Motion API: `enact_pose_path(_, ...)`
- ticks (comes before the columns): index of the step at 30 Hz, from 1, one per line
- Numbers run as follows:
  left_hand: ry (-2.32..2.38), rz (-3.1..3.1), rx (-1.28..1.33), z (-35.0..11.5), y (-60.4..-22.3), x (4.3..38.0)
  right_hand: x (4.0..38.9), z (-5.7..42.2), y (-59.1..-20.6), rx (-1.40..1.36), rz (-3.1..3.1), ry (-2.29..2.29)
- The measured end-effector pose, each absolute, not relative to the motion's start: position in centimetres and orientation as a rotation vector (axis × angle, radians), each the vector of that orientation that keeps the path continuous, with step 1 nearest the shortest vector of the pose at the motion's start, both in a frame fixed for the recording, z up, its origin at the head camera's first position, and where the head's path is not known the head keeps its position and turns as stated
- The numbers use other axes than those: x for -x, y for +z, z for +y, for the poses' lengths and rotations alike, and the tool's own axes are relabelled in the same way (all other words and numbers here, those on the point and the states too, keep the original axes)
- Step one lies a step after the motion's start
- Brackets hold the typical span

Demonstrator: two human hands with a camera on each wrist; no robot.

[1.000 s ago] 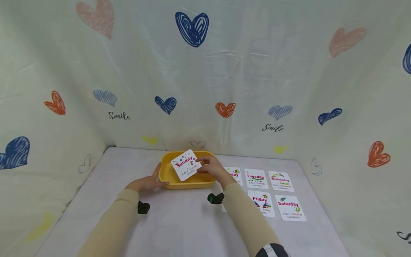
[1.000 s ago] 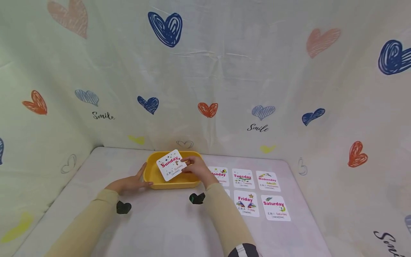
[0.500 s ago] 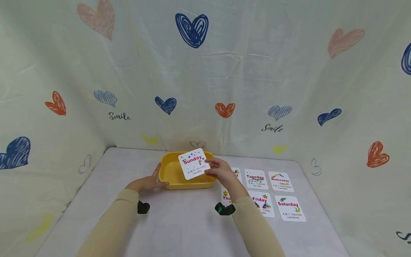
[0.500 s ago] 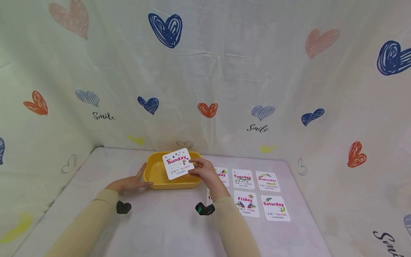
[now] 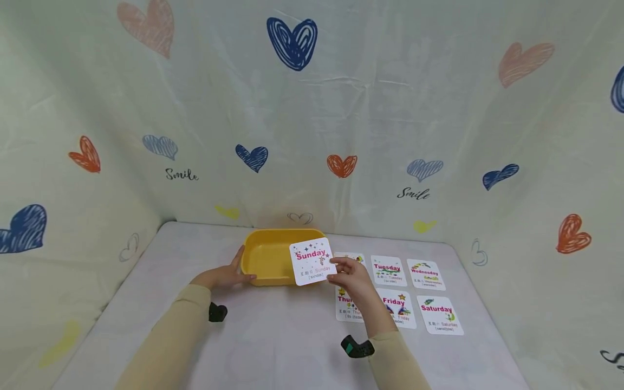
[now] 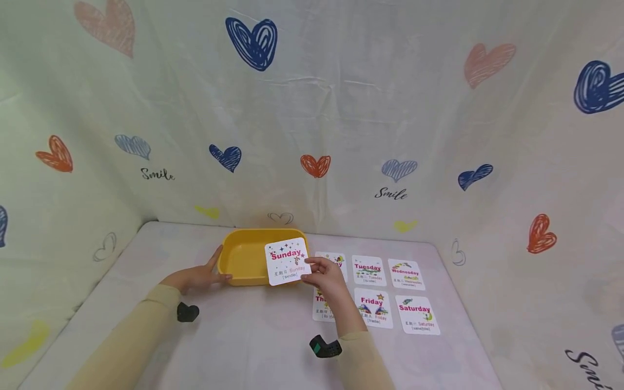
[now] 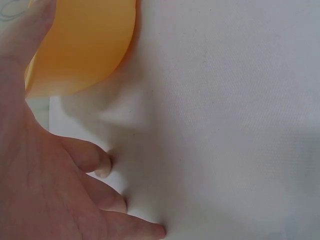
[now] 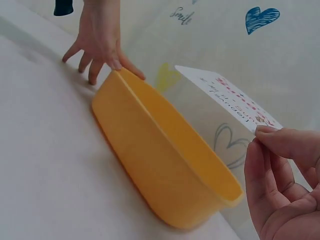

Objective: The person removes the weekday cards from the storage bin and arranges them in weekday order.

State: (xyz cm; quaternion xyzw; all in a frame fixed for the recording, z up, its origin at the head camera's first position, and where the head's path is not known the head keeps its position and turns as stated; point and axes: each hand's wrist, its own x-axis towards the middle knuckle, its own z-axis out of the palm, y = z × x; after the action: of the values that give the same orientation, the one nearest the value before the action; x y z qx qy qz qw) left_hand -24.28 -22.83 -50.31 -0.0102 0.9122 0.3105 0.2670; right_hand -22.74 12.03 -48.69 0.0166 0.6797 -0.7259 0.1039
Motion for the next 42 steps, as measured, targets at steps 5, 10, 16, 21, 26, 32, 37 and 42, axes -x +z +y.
enact_pose_path(5, 0.861, 2.442, 0.013, -22.7, -50.2, 24.3, 20.9, 13.6, -49.6, -0.092, 2.019, -2.156)
enact_pose_path(10, 0.876, 2.42, 0.002, -22.7, -49.6, 24.0, 19.2, 15.0, -50.6, -0.131, 2.037, -2.145)
enact_pose_path(16, 0.872, 2.43, 0.012, -22.6, -48.9, 23.8, 17.4, 16.3, -51.6, -0.197, 2.05, -2.139)
enact_pose_path(21, 0.878, 2.426, 0.016, -22.7, -49.1, 24.0, 15.7, 17.1, -52.3, -0.253, 2.015, -2.144)
enact_pose_path(26, 0.887, 2.414, -0.026, -22.8, -49.2, 24.0, 13.7, 17.7, -53.1, -0.342, 2.01, -2.173)
enact_pose_path(32, 0.872, 2.417, -0.021, -23.0, -48.8, 23.6, 11.8, 18.7, -54.0, -0.421, 2.056, -2.139)
enact_pose_path(37, 0.873, 2.419, -0.003, -22.9, -48.6, 23.6, 10.8, 19.9, -54.8, -0.433, 2.112, -2.063)
enact_pose_path(42, 0.875, 2.418, -0.015, -22.8, -48.6, 23.5, 10.2, 20.8, -55.4, -0.458, 2.197, -1.958)
